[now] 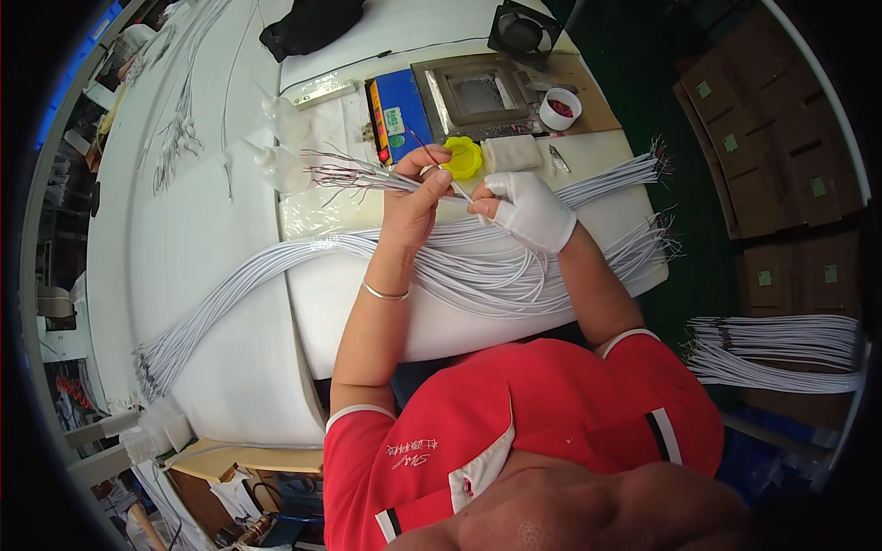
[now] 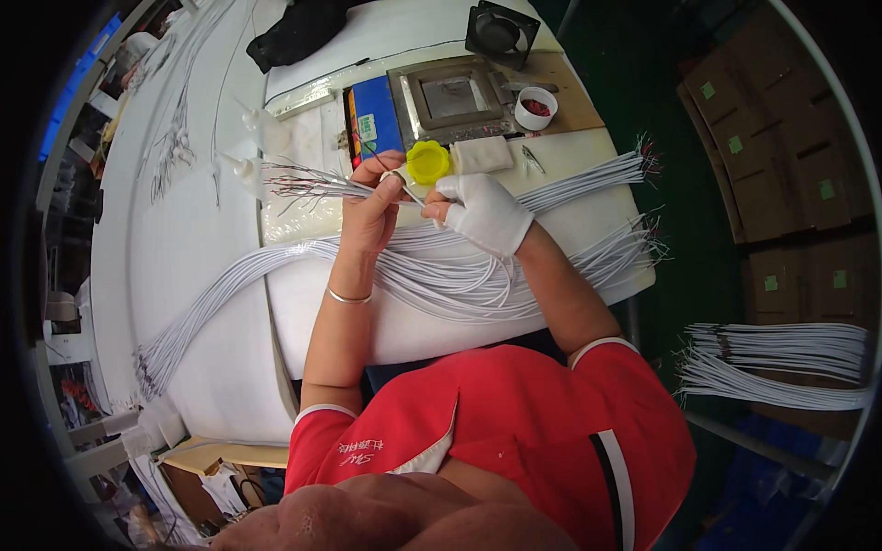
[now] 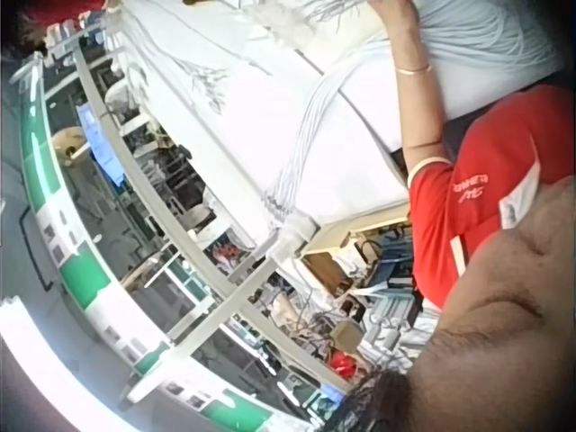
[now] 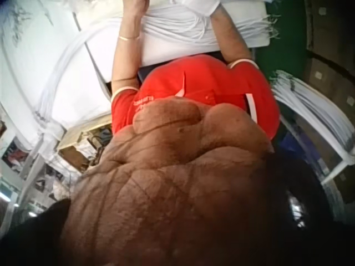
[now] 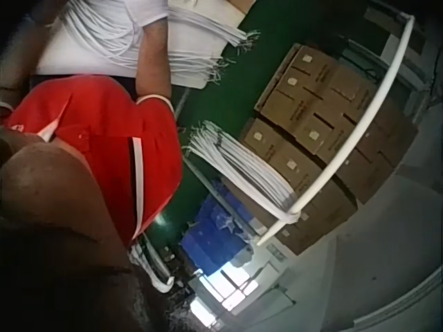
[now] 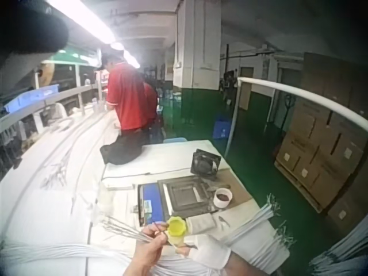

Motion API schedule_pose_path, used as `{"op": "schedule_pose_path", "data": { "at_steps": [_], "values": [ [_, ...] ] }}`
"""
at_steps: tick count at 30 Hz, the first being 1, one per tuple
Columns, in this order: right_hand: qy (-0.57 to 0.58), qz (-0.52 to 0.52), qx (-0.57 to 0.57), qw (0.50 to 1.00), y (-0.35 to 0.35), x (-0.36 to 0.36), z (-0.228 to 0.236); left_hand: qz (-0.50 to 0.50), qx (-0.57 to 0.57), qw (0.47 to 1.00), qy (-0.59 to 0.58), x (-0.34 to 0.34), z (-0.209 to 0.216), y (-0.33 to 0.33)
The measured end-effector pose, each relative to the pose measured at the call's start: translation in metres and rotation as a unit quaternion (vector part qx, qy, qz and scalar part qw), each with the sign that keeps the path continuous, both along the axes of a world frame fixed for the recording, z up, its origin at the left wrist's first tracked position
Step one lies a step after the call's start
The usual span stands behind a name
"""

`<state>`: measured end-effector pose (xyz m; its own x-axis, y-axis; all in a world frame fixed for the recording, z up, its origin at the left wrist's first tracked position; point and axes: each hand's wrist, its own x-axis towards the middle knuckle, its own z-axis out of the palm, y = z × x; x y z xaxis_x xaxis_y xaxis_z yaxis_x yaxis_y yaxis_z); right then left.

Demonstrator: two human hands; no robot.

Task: The person holds a bundle of cables, repeatedly separates individual wire ends by hand, dips their exposed tips into a small container, and arranges the wires.

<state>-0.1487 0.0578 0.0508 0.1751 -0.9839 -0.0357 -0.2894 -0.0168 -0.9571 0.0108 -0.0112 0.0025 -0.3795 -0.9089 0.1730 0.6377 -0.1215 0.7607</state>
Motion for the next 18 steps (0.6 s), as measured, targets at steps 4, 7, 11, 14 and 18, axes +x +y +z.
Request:
{"op": "schedule_pose_path", "data": {
  "at_steps": [4, 7, 11, 14, 18],
  "values": [
    [0.01, -0.018, 0.01, 1.0, -0.003, 0.002, -0.011, -0.062, 0.049, 0.997, 0.013, 0.004, -0.008, -0.002],
    [0.055, -0.016, -0.015, 0.998, -0.006, 0.004, -0.013, -0.069, 0.077, 0.994, 0.033, 0.002, -0.011, 0.0],
    [0.05, -0.071, -0.112, 0.99, -0.021, 0.001, 0.004, -0.055, 0.062, 0.996, 0.017, 0.0, -0.012, 0.001],
    [0.048, -0.094, -0.198, 0.974, -0.035, 0.005, 0.011, -0.039, 0.037, 0.998, -0.022, -0.003, -0.003, 0.005],
    [0.08, -0.078, -0.18, 0.977, -0.041, 0.011, 0.019, -0.009, 0.015, 0.997, -0.079, -0.002, -0.007, 0.005]
  ]
}}
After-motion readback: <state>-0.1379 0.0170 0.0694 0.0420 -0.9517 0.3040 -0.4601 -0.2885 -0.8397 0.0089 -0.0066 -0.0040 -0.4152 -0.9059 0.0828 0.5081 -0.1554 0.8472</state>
